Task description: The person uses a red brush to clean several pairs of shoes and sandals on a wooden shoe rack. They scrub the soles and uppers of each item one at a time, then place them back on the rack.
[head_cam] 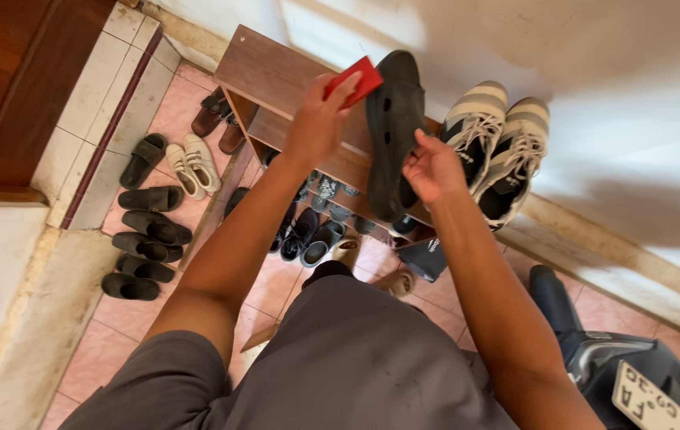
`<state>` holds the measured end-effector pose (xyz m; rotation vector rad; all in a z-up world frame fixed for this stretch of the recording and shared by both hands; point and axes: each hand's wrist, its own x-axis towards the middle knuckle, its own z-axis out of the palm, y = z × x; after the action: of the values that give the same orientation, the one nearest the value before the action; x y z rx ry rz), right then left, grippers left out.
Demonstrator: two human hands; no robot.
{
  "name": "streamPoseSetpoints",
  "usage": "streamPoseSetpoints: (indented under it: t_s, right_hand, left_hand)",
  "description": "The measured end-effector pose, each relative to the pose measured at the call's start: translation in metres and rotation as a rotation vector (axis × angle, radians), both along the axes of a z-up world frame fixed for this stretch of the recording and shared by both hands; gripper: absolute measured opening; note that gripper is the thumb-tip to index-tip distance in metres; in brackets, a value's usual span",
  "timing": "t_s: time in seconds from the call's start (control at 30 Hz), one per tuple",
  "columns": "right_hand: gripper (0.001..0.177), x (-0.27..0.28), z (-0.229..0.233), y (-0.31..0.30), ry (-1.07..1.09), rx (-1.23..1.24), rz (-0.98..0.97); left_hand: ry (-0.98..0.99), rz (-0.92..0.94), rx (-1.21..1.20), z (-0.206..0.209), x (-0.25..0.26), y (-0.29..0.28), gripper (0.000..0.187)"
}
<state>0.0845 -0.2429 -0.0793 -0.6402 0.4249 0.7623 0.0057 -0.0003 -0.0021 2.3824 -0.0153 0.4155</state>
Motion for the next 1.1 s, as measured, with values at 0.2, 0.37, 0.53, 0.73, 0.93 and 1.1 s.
streamPoseSetpoints:
  t_s: [0.2,0.37,0.53,0.73,0.93,1.1]
  right_hand:
    - [0.012,0.002,0.013,0.009,-0.015,-0.016,-0.09]
    - [0.016,-0.002,0.02,0.01,-0.031,-0.017,-0.122]
    - [0.013,-0.006,0.019,0.004,-0.019,-0.002,-0.123]
    - [0.019,-0.012,0.022,-0.004,-0.008,0.037,-0.116]
    - [0.019,-0.023,0.025,-0.008,-0.004,0.023,-0.138]
    - [0.019,-0.033,0.023,-0.009,-0.009,0.063,-0.141]
  left_hand:
    - [0.068,-0.104,0.059,-0.006,0.017,-0.001,0.063]
    - [-0.058,-0.196,-0.025,-0.01,0.007,-0.013,0.064]
    - [-0.059,-0.092,-0.089,-0.01,-0.014,-0.014,0.063]
    - [0.03,-0.195,-0.041,-0.019,-0.04,-0.032,0.062]
    - [-0.202,-0.321,0.113,-0.02,-0.066,-0.04,0.063]
    - [-0.042,-0.14,-0.164,-0.021,-0.065,-0.029,0.06]
